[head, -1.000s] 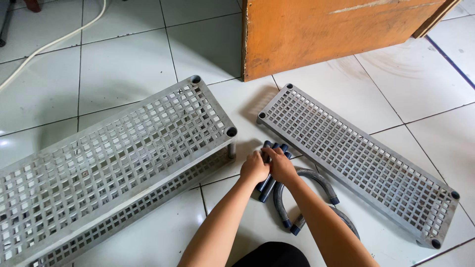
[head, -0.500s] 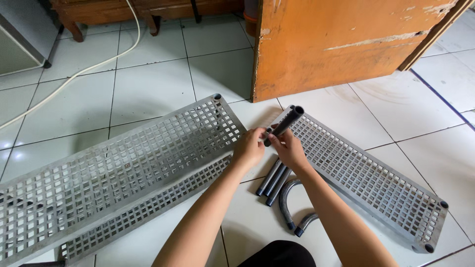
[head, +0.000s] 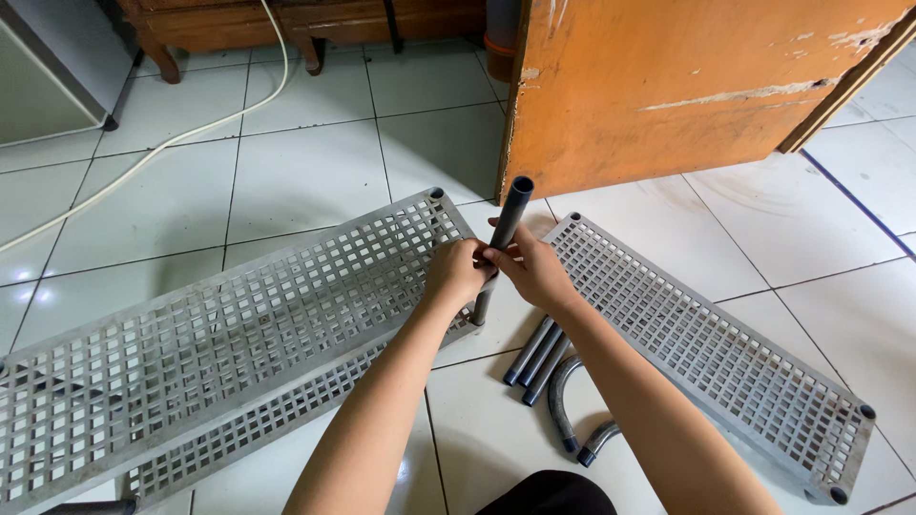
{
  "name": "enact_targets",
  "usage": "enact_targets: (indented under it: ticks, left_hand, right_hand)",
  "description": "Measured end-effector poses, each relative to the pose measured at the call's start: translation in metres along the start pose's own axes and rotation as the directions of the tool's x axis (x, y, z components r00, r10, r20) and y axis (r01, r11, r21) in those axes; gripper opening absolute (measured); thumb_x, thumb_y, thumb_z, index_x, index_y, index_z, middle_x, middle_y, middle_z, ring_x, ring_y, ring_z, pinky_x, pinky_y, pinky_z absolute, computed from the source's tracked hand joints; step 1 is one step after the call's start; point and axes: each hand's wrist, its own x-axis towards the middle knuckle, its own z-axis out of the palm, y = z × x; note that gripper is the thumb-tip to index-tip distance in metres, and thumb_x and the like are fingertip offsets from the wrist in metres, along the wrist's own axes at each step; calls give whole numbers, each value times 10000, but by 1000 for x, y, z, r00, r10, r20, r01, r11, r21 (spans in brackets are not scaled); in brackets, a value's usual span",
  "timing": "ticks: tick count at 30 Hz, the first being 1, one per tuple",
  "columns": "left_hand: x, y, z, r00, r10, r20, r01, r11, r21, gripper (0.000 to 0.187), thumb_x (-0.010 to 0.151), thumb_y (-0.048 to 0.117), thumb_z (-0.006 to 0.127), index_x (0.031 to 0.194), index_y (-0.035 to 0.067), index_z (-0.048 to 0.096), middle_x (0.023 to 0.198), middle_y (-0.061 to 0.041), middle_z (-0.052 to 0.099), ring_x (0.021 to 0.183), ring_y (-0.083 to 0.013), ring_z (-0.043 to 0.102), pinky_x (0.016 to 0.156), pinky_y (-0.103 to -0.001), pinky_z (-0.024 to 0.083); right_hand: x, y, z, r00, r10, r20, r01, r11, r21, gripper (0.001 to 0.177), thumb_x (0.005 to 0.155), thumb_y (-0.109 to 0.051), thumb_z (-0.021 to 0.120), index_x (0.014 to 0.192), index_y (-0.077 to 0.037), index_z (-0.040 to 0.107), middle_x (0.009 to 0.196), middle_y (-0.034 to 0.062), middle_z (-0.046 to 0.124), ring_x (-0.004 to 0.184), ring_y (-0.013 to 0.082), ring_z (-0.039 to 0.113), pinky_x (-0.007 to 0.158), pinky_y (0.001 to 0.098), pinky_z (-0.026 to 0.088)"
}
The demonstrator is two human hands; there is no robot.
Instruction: The person assembles a metal shelving unit by inserting curved and straight metal rods into the corner holes of perforated metal shelves. They connect multiple shelves and rods to form a multi-tiered structure.
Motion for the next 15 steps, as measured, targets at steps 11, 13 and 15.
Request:
enact_targets:
  ticks: [11,13,15]
  left_hand:
    - [-2,-8,-1,996,-69,63,62,993,103,275,810,376,774,949,140,761,845,-70,777,814,-266,752,709,-418,575]
    - [-2,-8,-1,997,-63,53,58,994,95,281,807,392,777,943,147,759,850,-55,779,811,-262,756,710,-415,579]
    - [-3,-9,0,997,-63,53,58,993,107,289,811,408,777,942,151,758,852,-49,778,813,-263,756,713,-416,579]
  right_hand:
    - [2,3,-1,996,-6,93,9,999,-37,505,987,-206,637,1456,-113,475,1044,152,769,1005,290,761,865,393,586]
    - [2,3,-1,995,0,103,4,999,-43,510,993,-202,626,1465,-108,459,1050,154,766,1009,286,760,874,390,586]
    - [2,3,-1,993,-2,115,5,1000,-29,513,1003,-202,611,1474,-98,437,1065,149,764,1030,273,758,890,382,589]
